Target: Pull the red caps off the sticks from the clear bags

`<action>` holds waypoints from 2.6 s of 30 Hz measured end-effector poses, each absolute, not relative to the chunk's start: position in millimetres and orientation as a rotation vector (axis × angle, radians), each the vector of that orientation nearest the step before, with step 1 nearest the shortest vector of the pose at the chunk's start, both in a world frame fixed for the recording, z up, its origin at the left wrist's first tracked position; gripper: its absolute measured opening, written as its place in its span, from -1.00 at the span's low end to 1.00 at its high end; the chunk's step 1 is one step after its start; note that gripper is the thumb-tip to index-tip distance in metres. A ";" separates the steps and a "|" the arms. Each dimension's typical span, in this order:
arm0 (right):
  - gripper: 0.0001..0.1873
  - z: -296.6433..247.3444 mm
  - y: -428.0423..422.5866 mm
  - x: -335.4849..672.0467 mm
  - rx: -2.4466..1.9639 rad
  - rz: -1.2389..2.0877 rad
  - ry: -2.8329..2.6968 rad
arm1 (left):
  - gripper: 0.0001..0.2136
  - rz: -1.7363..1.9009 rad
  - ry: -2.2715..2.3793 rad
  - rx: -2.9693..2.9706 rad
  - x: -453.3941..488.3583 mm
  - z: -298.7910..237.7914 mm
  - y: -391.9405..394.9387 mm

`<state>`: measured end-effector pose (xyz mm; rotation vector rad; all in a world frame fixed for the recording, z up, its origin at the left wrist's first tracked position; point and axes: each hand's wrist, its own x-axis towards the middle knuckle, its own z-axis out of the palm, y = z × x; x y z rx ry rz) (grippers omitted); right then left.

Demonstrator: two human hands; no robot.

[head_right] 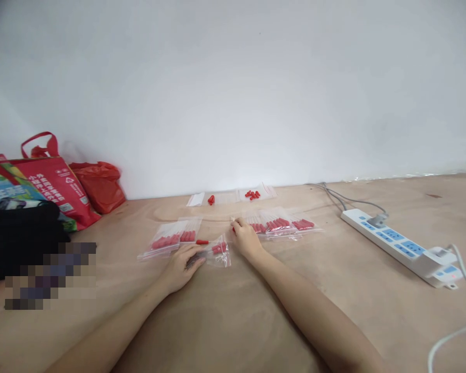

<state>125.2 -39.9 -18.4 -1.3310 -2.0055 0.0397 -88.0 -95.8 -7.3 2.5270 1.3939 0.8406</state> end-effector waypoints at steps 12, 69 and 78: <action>-0.80 4.3 -42.2 116.8 -1.406 0.284 -2.076 | -0.84 0.814 1.316 2.513 -84.0 1.8 -100.4; -0.79 -16.4 -45.8 143.0 -1.225 -0.310 -2.120 | -0.84 0.769 1.283 2.511 -83.6 1.1 -100.6; -0.81 -14.9 -55.0 145.7 -1.259 -0.214 -2.072 | -0.70 0.744 1.320 2.516 -84.7 1.7 -103.0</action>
